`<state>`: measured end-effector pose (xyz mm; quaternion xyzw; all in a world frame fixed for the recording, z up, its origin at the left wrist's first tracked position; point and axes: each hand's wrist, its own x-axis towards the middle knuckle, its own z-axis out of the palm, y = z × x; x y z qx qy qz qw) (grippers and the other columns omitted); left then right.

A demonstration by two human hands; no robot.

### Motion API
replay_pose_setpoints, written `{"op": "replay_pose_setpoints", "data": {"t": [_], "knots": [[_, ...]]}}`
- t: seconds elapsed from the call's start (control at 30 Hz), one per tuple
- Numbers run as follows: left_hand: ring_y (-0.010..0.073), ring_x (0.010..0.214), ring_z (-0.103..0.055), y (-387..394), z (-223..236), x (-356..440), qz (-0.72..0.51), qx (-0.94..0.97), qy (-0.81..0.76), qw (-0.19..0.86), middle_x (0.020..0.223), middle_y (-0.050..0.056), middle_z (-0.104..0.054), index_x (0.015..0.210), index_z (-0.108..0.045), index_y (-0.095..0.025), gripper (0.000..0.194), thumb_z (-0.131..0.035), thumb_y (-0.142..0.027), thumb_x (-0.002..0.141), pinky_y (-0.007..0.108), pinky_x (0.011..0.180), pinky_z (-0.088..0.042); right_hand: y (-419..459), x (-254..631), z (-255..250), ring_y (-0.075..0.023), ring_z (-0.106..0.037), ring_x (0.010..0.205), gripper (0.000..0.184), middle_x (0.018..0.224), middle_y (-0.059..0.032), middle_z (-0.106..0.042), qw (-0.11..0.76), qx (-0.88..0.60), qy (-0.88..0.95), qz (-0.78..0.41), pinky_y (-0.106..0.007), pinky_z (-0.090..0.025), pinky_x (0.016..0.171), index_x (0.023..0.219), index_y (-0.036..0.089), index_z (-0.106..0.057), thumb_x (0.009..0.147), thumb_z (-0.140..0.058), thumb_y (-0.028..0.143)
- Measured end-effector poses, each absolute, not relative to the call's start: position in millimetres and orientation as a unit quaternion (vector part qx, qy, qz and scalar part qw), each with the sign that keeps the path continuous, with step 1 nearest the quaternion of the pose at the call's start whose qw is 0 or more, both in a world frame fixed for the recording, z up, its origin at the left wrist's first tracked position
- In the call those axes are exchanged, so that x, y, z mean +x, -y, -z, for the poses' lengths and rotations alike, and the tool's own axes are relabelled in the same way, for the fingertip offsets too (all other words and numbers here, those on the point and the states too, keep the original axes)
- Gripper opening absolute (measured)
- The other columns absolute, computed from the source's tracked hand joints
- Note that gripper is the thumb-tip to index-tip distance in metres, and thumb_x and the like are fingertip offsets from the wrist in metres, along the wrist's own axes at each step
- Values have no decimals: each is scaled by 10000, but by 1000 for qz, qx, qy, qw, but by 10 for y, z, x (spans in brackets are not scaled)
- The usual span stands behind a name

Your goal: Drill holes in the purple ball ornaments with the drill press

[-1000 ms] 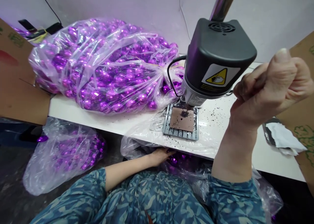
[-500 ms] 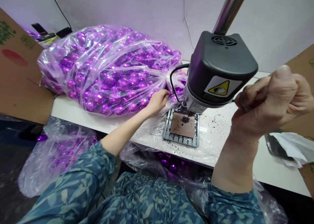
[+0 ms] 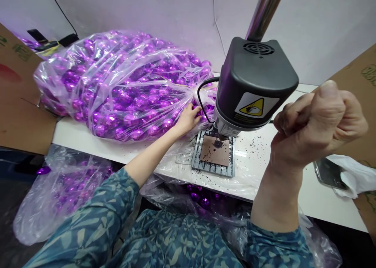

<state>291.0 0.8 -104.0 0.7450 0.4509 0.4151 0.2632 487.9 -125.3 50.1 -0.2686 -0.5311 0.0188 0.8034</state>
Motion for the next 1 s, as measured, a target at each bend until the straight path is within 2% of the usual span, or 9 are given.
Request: {"op": "replay_pose_setpoints", "data": {"t": [0.17, 0.23, 0.3, 0.37, 0.47, 0.53, 0.63, 0.83, 1.0], "knots": [[199, 935, -663, 549, 865, 2709, -427, 509, -388, 639, 1115, 112, -683, 1275, -613, -174, 336, -588, -292, 962, 372, 828, -590, 1240, 4873, -497, 15, -339, 364, 497, 440, 99, -259, 814, -257, 521, -27, -180, -214, 394, 536, 185, -282, 916, -596, 251], [183, 909, -673, 676, 873, 2700, -416, 409, -357, 730, 1130, 116, -696, 1240, -626, -166, 303, -569, -303, 976, 341, 789, -601, 1230, 4880, -494, 5, -338, 358, 491, 431, 98, -273, 817, -254, 516, -27, -197, -211, 386, 535, 193, -289, 908, -604, 247], [173, 889, -676, 751, 924, 2719, -406, 359, -340, 768, 1121, 111, -703, 1196, -649, -164, 291, -595, -340, 971, 326, 776, -601, 1223, 4890, -491, -13, -332, 348, 490, 418, 92, -281, 817, -258, 515, -30, -225, -206, 370, 530, 202, -296, 900, -613, 256], [166, 890, -674, 804, 1001, 2752, -395, 363, -334, 775, 1132, 99, -703, 1192, -658, -176, 318, -673, -356, 931, 315, 772, -594, 1225, 4897, -489, -26, -323, 341, 489, 410, 88, -285, 816, -261, 515, -32, -246, -198, 357, 524, 210, -306, 894, -620, 270], [168, 943, -664, 878, 1126, 2814, -388, 442, -352, 728, 1180, 86, -695, 1259, -631, -205, 487, -814, -298, 818, 300, 784, -568, 1241, 4893, -489, -21, -322, 341, 472, 411, 93, -289, 814, -265, 515, -42, -242, -196, 361, 528, 214, -325, 895, -614, 283], [181, 986, -660, 922, 1201, 2862, -395, 497, -371, 677, 1159, 87, -698, 1285, -601, -196, 594, -867, -281, 761, 326, 853, -556, 1253, 4882, -489, -5, -328, 349, 467, 418, 100, -293, 812, -269, 515, -46, -229, -201, 377, 531, 212, -315, 899, -597, 277], [199, 1001, -664, 952, 1288, 2937, -398, 547, -393, 623, 1124, 102, -700, 1232, -597, -153, 615, -900, -299, 717, 389, 951, -537, 1261, 4866, -485, 1, -330, 351, 442, 421, 109, -284, 809, -273, 518, -48, -221, -204, 385, 546, 211, -313, 914, -558, 240], [171, 859, -665, 912, 1363, 3032, -354, 622, -378, 587, 1144, 120, -695, 1288, -594, -133, 636, -866, -311, 741, 350, 806, -561, 1261, 4841, -485, -23, -314, 338, 423, 420, 105, -268, 818, -261, 511, -38, -238, -196, 377, 567, 222, -326, 915, -563, 178], [141, 757, -626, 922, 1377, 3068, -330, 684, -366, 537, 1022, 68, -712, 1292, -607, -148, 588, -835, -313, 775, 298, 721, -534, 1268, 4828, -479, -10, -315, 343, 426, 437, 100, -247, 822, -255, 507, -36, -214, -203, 388, 570, 215, -322, 917, -571, 209]]}}
